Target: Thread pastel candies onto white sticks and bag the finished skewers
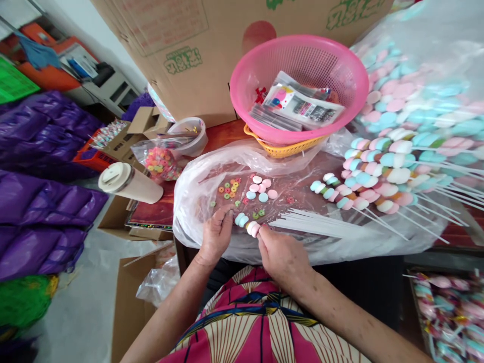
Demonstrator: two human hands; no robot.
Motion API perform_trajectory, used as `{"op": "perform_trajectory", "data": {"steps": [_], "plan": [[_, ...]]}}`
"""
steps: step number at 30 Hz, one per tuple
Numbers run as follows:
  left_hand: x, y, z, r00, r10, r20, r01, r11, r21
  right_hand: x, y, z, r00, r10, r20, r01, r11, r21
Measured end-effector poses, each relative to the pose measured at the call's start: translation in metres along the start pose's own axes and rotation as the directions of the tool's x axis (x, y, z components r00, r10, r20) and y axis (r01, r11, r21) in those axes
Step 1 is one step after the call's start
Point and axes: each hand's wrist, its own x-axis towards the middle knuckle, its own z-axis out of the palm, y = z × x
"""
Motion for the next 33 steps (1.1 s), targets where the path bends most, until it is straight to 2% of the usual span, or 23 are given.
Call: {"op": "perform_trajectory", "data": {"steps": [6,10,16,21,24,27,29,31,33], "plan": [[-0.005,-0.002,0.009,0.981,-0.172,-0.087,0.153,0.970,-0.188,0.003,-0.007,-0.009,0.995,0.037,0.091,-0.021,0.985,-0.170],[-0.007,-0.004,0.010,0.979,-0.189,-0.079,0.169,0.963,-0.209,0.006,-0.013,-0.011,0.986,0.086,0.142,-0.054,0.976,-0.213],[-0.008,-0.005,0.015,0.957,-0.263,-0.125,0.232,0.949,-0.215,0.010,-0.014,0.003,0.986,0.020,0.163,-0.008,0.997,-0.078],[-0.005,-0.003,0.013,0.969,-0.210,-0.128,0.199,0.976,-0.091,0.010,-0.003,0.012,1.000,0.011,0.013,-0.010,0.997,-0.076],[-0.002,0.002,0.007,0.986,-0.151,-0.073,0.149,0.988,-0.028,0.007,0.009,0.003,0.992,-0.042,-0.115,0.037,0.998,-0.052],[-0.002,0.010,0.004,0.998,-0.063,-0.022,0.064,0.996,0.068,0.000,0.025,-0.009,0.988,-0.078,-0.135,0.074,0.997,-0.033],[-0.003,0.014,0.004,1.000,-0.021,0.000,0.021,0.991,0.134,-0.005,0.035,-0.016,0.992,-0.036,-0.124,0.038,0.999,0.012],[-0.001,0.018,0.003,0.992,0.053,0.114,-0.073,0.982,0.174,-0.008,0.043,-0.020,0.990,0.050,-0.131,-0.038,0.995,0.096],[0.008,0.019,0.000,0.967,0.117,0.227,-0.160,0.970,0.182,-0.009,0.046,-0.022,0.981,0.123,-0.152,-0.095,0.979,0.180]]}}
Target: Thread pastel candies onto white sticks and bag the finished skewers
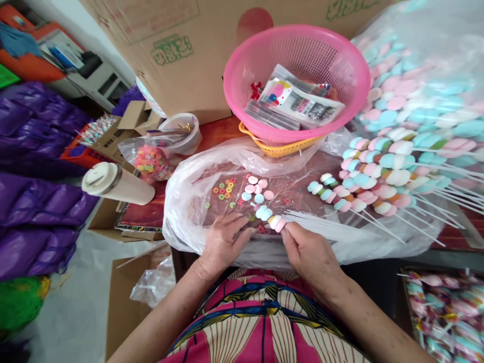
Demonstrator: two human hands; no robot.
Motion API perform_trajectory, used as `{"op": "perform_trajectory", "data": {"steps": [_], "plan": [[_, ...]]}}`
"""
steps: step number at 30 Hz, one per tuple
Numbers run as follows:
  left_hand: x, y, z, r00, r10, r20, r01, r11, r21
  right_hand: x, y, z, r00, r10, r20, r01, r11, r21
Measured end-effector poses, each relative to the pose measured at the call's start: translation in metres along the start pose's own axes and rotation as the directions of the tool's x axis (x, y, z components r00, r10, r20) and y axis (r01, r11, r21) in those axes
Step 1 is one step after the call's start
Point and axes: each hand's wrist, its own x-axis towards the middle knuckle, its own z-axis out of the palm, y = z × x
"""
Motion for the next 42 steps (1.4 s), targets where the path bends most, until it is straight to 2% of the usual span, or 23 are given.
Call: {"op": "perform_trajectory", "data": {"steps": [2,4,6,8,10,12,15,17,18,20,22,25,27,31,35,38,40,42], "plan": [[0.015,-0.006,-0.008,0.998,-0.053,-0.026,0.054,0.997,0.053,0.001,-0.001,0.000,0.999,0.029,-0.029,-0.028,0.999,0.045],[0.032,-0.016,-0.017,0.972,-0.208,-0.107,0.223,0.963,0.153,0.002,-0.005,0.002,0.999,0.023,-0.031,-0.021,0.997,0.075],[0.047,-0.025,-0.024,0.944,-0.312,-0.104,0.328,0.913,0.243,0.003,-0.010,0.006,1.000,0.007,-0.026,-0.004,0.995,0.102],[0.053,-0.031,-0.026,0.933,-0.350,-0.081,0.359,0.900,0.247,0.003,-0.014,0.009,1.000,-0.013,-0.024,0.015,0.993,0.115],[0.050,-0.032,-0.023,0.922,-0.377,-0.090,0.386,0.916,0.109,0.003,-0.017,0.012,0.999,-0.031,-0.016,0.033,0.993,0.109],[0.042,-0.027,-0.018,0.891,-0.446,-0.087,0.431,0.890,-0.151,0.004,-0.019,0.014,0.999,-0.054,0.000,0.054,0.994,0.094],[0.029,-0.015,-0.009,0.847,-0.531,0.026,0.456,0.702,-0.547,0.008,-0.023,0.015,0.996,-0.089,0.002,0.089,0.995,0.038],[0.024,-0.007,-0.004,0.838,-0.535,0.113,0.457,0.573,-0.680,0.010,-0.025,0.016,0.995,-0.096,0.010,0.096,0.995,-0.004],[0.022,-0.004,-0.002,0.833,-0.538,0.125,0.457,0.544,-0.704,0.011,-0.026,0.016,0.995,-0.094,0.017,0.094,0.995,-0.022],[0.019,-0.001,0.001,0.821,-0.567,0.073,0.453,0.567,-0.687,0.010,-0.028,0.017,0.995,-0.089,0.042,0.091,0.995,-0.048],[0.017,0.000,0.003,0.822,-0.569,-0.017,0.440,0.654,-0.616,0.009,-0.028,0.017,0.995,-0.083,0.053,0.087,0.994,-0.071],[0.014,0.002,0.005,0.868,-0.489,-0.086,0.392,0.782,-0.484,0.006,-0.025,0.018,0.996,-0.081,0.041,0.084,0.994,-0.067],[0.015,0.002,0.005,0.874,-0.471,-0.117,0.378,0.812,-0.445,0.004,-0.024,0.018,0.997,-0.078,0.022,0.079,0.996,-0.051],[0.017,0.000,0.006,0.827,-0.546,-0.131,0.442,0.777,-0.448,0.003,-0.023,0.017,0.996,-0.088,0.019,0.088,0.994,-0.058],[0.014,0.000,0.007,0.883,-0.452,-0.123,0.377,0.842,-0.387,0.004,-0.024,0.018,0.994,-0.108,0.006,0.108,0.992,-0.070],[0.011,0.002,0.004,0.910,-0.404,-0.093,0.331,0.843,-0.425,0.005,-0.025,0.019,0.995,-0.095,0.015,0.095,0.994,-0.046],[0.012,0.003,0.001,0.921,-0.386,-0.049,0.306,0.795,-0.524,0.006,-0.027,0.019,0.995,-0.088,0.038,0.088,0.996,-0.009],[0.016,0.003,0.000,0.905,-0.426,-0.011,0.301,0.656,-0.692,0.008,-0.030,0.017,0.994,-0.096,0.049,0.093,0.994,0.064]]}}
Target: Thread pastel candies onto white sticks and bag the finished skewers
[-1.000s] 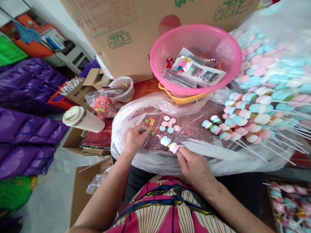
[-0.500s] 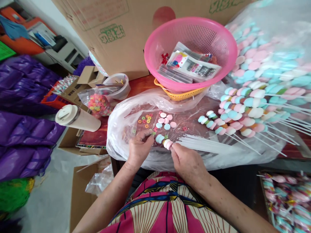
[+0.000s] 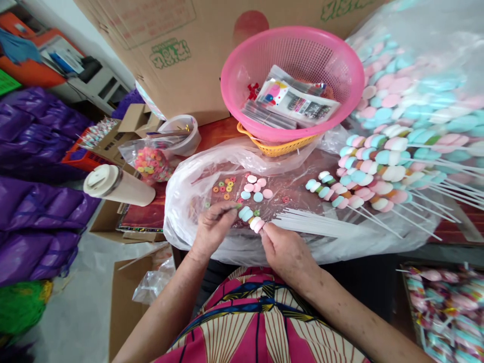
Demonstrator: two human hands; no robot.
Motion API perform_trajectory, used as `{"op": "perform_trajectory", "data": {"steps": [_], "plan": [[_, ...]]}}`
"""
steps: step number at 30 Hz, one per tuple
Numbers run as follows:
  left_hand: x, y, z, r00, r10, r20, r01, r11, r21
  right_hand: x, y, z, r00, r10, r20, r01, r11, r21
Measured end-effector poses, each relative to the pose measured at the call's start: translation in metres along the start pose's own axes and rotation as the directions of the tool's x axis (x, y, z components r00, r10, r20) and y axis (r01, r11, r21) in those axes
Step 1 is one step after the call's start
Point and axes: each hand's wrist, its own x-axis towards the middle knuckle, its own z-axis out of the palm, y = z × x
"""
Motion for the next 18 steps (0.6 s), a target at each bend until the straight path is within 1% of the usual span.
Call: {"op": "perform_trajectory", "data": {"steps": [1,2,3,5,7,9,11,13,15,16,18], "plan": [[0.002,0.001,0.002,0.999,-0.051,0.002,0.051,0.991,-0.121,0.001,-0.002,-0.001,1.000,-0.010,-0.002,0.010,0.999,0.042],[0.004,0.003,0.005,0.994,-0.110,0.027,0.113,0.965,-0.237,0.002,-0.003,-0.001,1.000,-0.020,-0.004,0.020,0.997,0.081],[0.005,0.004,0.009,0.983,-0.169,0.076,0.185,0.922,-0.341,0.002,-0.005,0.000,1.000,-0.029,-0.006,0.029,0.993,0.112],[0.006,0.008,0.018,0.943,-0.263,0.203,0.331,0.801,-0.500,0.002,-0.006,0.002,1.000,-0.032,-0.002,0.032,0.989,0.144],[0.006,0.013,0.028,0.910,-0.320,0.263,0.413,0.651,-0.637,0.000,-0.004,0.006,1.000,-0.002,0.003,0.002,0.989,0.145],[0.003,0.017,0.035,0.898,-0.351,0.265,0.423,0.522,-0.741,-0.002,0.000,0.010,0.999,0.037,0.004,-0.037,0.990,0.134],[0.001,0.019,0.040,0.894,-0.357,0.271,0.419,0.453,-0.787,-0.004,0.004,0.013,0.998,0.062,-0.013,-0.060,0.989,0.133],[-0.002,0.020,0.045,0.891,-0.360,0.278,0.419,0.409,-0.811,-0.004,0.006,0.015,0.997,0.062,-0.047,-0.055,0.988,0.143],[-0.005,0.020,0.048,0.893,-0.364,0.266,0.405,0.387,-0.829,-0.004,0.005,0.015,0.995,0.047,-0.087,-0.033,0.987,0.159],[-0.006,0.021,0.050,0.898,-0.360,0.253,0.392,0.393,-0.832,-0.003,0.004,0.015,0.994,0.038,-0.104,-0.020,0.985,0.169],[-0.006,0.023,0.052,0.918,-0.334,0.214,0.352,0.437,-0.828,-0.002,0.001,0.012,0.991,0.026,-0.128,-0.001,0.981,0.196]]}}
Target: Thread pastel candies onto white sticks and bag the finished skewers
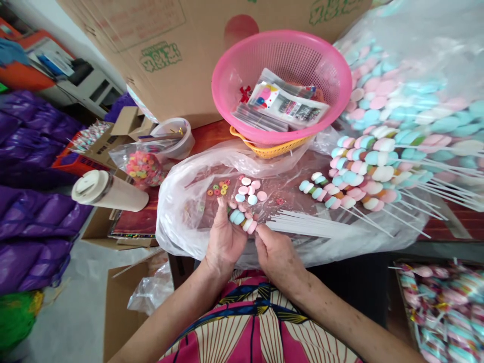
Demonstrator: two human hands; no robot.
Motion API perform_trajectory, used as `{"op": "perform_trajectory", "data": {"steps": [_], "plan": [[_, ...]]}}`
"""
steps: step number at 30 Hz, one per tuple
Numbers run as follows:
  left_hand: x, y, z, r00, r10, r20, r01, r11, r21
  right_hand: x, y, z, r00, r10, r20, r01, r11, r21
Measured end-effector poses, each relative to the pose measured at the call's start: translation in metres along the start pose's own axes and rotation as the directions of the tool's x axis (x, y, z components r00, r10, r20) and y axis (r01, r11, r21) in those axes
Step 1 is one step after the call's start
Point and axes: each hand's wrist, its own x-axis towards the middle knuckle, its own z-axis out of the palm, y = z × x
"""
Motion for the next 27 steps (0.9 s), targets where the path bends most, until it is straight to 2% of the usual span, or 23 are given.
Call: {"op": "perform_trajectory", "data": {"steps": [5,9,11,13,14,15,16,18,19,20,21,22,24,27], "plan": [[0.001,-0.007,0.004,0.997,0.068,0.021,-0.069,0.997,0.043,0.002,-0.004,0.001,1.000,0.012,-0.018,-0.011,0.999,0.039],[0.004,-0.021,0.000,0.995,0.092,0.025,-0.095,0.984,0.148,0.003,-0.001,0.005,0.999,0.032,-0.007,-0.032,0.999,0.027],[0.007,-0.023,-0.003,0.998,0.060,0.010,-0.061,0.962,0.265,0.004,0.003,0.000,0.998,0.070,-0.002,-0.070,0.997,0.041],[0.012,-0.018,-0.007,0.995,0.094,0.024,-0.093,0.867,0.490,0.005,0.009,-0.012,0.990,0.143,-0.008,-0.143,0.989,0.048],[0.015,-0.013,-0.008,0.987,0.149,0.063,-0.154,0.751,0.642,0.006,0.012,-0.019,0.983,0.182,-0.008,-0.181,0.982,0.049],[0.020,-0.008,-0.009,0.970,0.206,0.132,-0.228,0.570,0.790,0.006,0.016,-0.025,0.977,0.214,-0.001,-0.214,0.976,0.049],[0.024,-0.004,-0.010,0.946,0.241,0.217,-0.290,0.330,0.898,0.005,0.019,-0.031,0.971,0.239,0.010,-0.239,0.970,0.048],[0.035,0.004,-0.012,0.910,0.212,0.358,-0.327,-0.167,0.930,0.003,0.022,-0.038,0.962,0.269,0.044,-0.271,0.961,0.050],[0.040,0.007,-0.013,0.903,0.176,0.392,-0.319,-0.337,0.886,0.002,0.023,-0.040,0.960,0.275,0.059,-0.278,0.959,0.053],[0.043,0.010,-0.014,0.899,0.155,0.408,-0.311,-0.429,0.848,0.000,0.022,-0.040,0.958,0.278,0.066,-0.282,0.958,0.058],[0.045,0.013,-0.016,0.893,0.157,0.422,-0.315,-0.451,0.835,-0.002,0.021,-0.040,0.958,0.280,0.065,-0.284,0.957,0.064],[0.046,0.017,-0.018,0.883,0.174,0.437,-0.336,-0.418,0.844,-0.003,0.020,-0.040,0.958,0.278,0.064,-0.282,0.957,0.069],[0.042,0.026,-0.025,0.862,0.204,0.464,-0.413,-0.250,0.876,-0.005,0.018,-0.040,0.964,0.257,0.068,-0.262,0.963,0.069],[0.030,0.038,-0.036,0.857,0.189,0.479,-0.493,0.037,0.869,-0.006,0.015,-0.038,0.976,0.197,0.090,-0.199,0.980,0.013]]}}
